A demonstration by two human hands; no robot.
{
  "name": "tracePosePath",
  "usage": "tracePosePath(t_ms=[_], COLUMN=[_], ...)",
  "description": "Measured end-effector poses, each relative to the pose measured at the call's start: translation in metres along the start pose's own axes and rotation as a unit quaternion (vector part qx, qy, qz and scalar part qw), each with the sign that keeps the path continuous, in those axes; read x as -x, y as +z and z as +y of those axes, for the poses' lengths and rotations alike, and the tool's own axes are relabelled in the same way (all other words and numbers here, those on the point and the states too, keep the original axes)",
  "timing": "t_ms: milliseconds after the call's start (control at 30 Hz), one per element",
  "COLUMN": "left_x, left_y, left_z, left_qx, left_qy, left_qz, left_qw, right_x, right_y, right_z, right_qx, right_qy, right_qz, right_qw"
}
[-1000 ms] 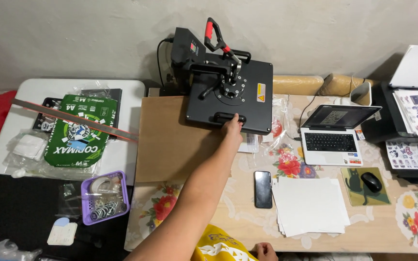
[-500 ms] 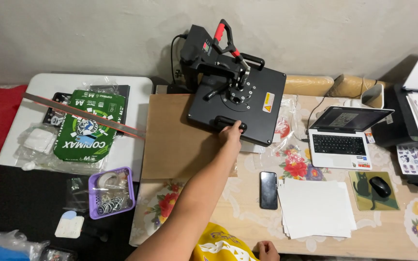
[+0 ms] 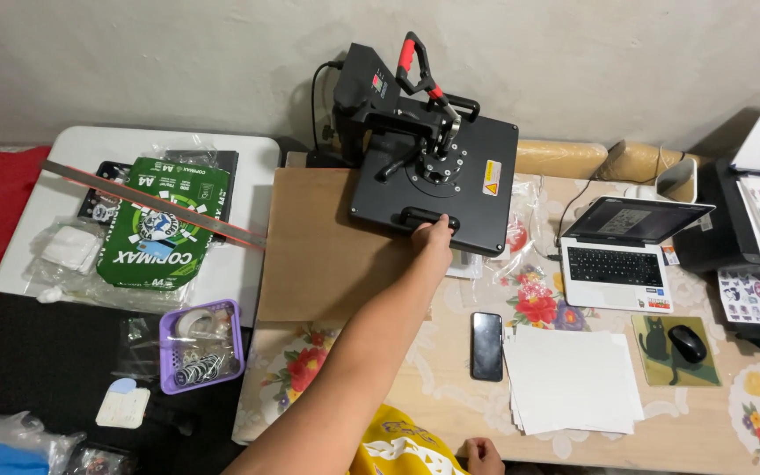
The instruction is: The person operates a heat press machine, then places a sheet of white paper on a brown protective sheet. They retrieve a printed sheet with cartoon characters from a printer and place it on the table. The person handles the paper and protective sheet, preparing materials for a heat press transfer.
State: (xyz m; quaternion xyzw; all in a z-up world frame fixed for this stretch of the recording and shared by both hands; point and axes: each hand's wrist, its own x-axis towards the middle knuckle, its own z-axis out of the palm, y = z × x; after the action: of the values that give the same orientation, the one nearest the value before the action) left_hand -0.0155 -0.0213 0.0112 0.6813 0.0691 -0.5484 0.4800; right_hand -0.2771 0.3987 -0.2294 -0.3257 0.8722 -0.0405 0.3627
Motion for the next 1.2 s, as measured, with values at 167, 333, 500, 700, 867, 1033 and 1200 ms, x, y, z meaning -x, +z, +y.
tracePosePath(t_ms=[167, 333, 500, 700, 867, 1033, 1200], left_x=[-0.009, -0.014, -0.061, -0.026, -0.032, -0.126, -0.163], left_y=[0.01, 0.012, 0.009, -0.045, -0.126, -0.252, -0.395], left_z=[0.0, -0.004, -0.027, -0.001, 0.007, -0.018, -0.02], left_qx=[-0.015, 0.008, 0.015, -0.116, -0.061, 0.021, -0.164], left_qy=[0.004, -0.005, 0.068, 0.106, 0.173, 0.243, 0.251], left_qz=[-0.002, 0.003, -0.106, -0.132, -0.156, -0.115, 0.173], left_qw=[1.0, 1.0, 0.992, 0.979, 0.971, 0.963, 0.938], right_x=[0.02, 0.033, 0.038, 0.029, 0.004, 0.008, -0.008], right_y=[-0.017, -0.025, -0.026, -0.034, -0.034, -0.044, -0.039], right_z=[-0.018, -0.023, -0.026, -0.047, -0.08, -0.149, -0.214], right_qx=[-0.002, -0.008, -0.031, -0.044, -0.124, -0.167, -0.196], right_qy=[0.002, 0.005, -0.01, -0.094, -0.187, -0.2, -0.261], right_qz=[-0.024, -0.036, -0.025, -0.071, -0.046, -0.064, -0.066], right_qw=[1.0, 0.999, 0.999, 0.992, 0.973, 0.963, 0.943])
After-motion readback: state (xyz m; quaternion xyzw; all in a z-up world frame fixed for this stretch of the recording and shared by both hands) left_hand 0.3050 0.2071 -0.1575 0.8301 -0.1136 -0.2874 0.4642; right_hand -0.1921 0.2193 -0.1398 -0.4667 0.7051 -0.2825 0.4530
